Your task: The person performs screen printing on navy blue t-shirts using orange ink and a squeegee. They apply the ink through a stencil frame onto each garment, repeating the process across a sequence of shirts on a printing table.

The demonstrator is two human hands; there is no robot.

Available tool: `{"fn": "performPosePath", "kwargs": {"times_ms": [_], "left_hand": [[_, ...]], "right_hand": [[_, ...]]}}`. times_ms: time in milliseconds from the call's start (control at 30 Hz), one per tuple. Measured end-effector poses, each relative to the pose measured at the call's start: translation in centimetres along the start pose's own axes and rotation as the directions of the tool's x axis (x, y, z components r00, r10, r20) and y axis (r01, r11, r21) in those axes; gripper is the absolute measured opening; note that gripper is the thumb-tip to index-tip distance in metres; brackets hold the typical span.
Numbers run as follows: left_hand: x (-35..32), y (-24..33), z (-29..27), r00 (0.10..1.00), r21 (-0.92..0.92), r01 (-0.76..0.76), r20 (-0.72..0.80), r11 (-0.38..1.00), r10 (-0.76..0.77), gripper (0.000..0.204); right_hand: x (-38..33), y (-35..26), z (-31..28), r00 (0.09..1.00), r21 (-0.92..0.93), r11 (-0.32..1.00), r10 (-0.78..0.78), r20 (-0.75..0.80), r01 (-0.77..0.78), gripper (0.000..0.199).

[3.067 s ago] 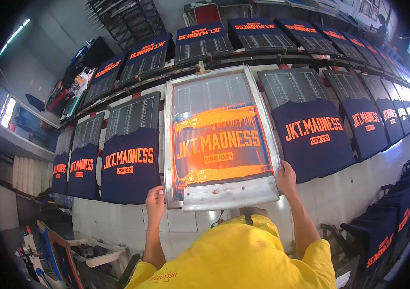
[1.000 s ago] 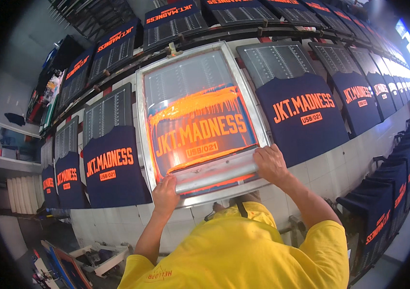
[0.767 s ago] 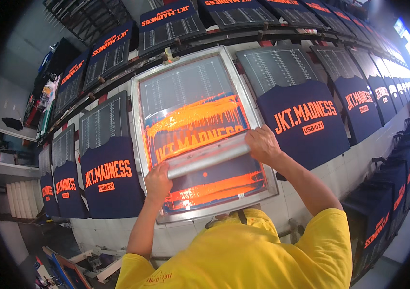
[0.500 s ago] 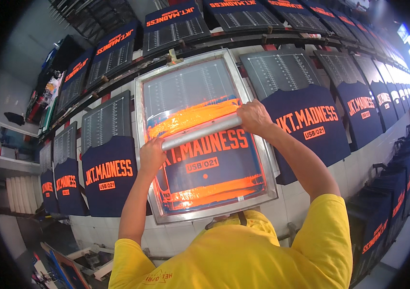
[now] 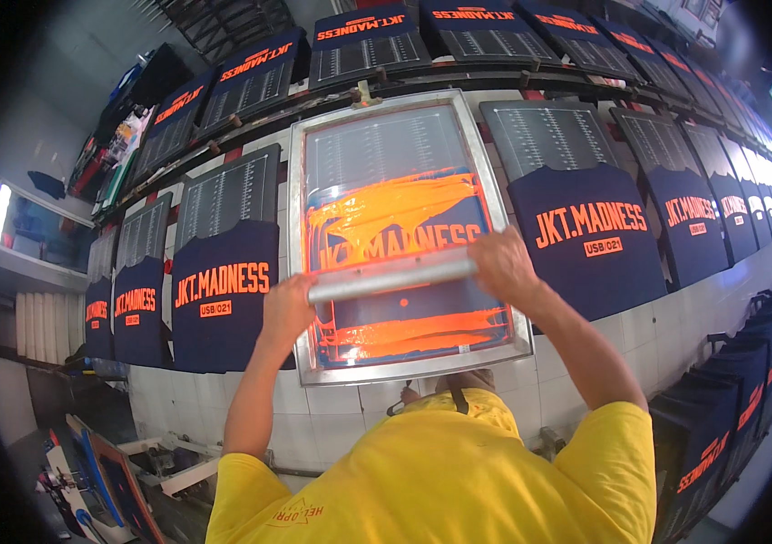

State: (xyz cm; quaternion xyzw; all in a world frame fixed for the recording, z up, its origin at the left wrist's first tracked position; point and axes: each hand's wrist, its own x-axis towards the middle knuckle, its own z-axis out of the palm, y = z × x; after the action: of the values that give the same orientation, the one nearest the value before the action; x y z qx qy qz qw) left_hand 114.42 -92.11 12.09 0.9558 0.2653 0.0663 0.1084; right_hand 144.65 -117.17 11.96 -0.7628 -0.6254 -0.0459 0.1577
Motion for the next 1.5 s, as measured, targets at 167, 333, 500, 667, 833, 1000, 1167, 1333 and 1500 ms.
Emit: {"fn": "performPosePath", "kwargs": {"times_ms": [167,333,500,667,833,1000,1167,1333,1500], "left_hand": [[-7.8,0.7,2.0,0.999,-0.072,-0.008,-0.043,0.997,0.005,0.034],[-10.7,1.0,3.4,0.993,-0.041,-0.066,-0.102,0.997,0.062,0.027],[-8.4,-0.1,4.8,0.978,0.002,-0.113,-0.177,0.994,0.112,0.025],[-2.4,-2.9,4.8,0.982,0.003,-0.143,-0.125,0.99,0.143,0.041],[4.7,-5.4,4.9,0.968,-0.004,-0.201,-0.151,0.98,0.198,0.034],[10.0,-6.2,3.7,0.982,0.009,-0.164,-0.094,0.986,0.164,0.027],[12.4,-6.3,2.1,0.992,0.017,-0.124,-0.013,0.992,0.124,0.019],[12.5,-5.7,0.0,0.995,0.036,-0.066,0.076,0.997,0.063,0.018],[12.5,-4.7,-3.1,0.999,0.05,-0.052,-0.005,0.997,0.052,0.02]], "right_hand": [[-6.7,-4.3,1.4,1.0,0.036,0.999,0.021,-0.019,-0.021,0.023],[-8.9,-6.6,1.7,0.999,0.037,0.999,0.037,-0.024,-0.036,0.024],[-7.3,-5.3,3.1,0.998,-0.03,0.999,0.015,-0.055,-0.016,0.025],[-2.4,-2.1,4.0,0.999,-0.045,0.999,-0.002,-0.037,0.0,0.028],[3.3,1.3,5.0,0.998,-0.078,0.996,0.051,0.026,-0.048,0.026],[7.9,4.1,5.5,0.996,-0.106,0.992,0.072,0.05,-0.067,0.017],[10.0,4.8,4.0,0.976,-0.154,0.984,0.123,0.181,-0.095,0.011],[11.4,5.7,2.5,0.979,-0.138,0.986,0.117,0.17,-0.094,0.006],[12.4,4.2,-1.9,0.996,-0.136,0.988,0.082,0.036,-0.076,0.007]]}}
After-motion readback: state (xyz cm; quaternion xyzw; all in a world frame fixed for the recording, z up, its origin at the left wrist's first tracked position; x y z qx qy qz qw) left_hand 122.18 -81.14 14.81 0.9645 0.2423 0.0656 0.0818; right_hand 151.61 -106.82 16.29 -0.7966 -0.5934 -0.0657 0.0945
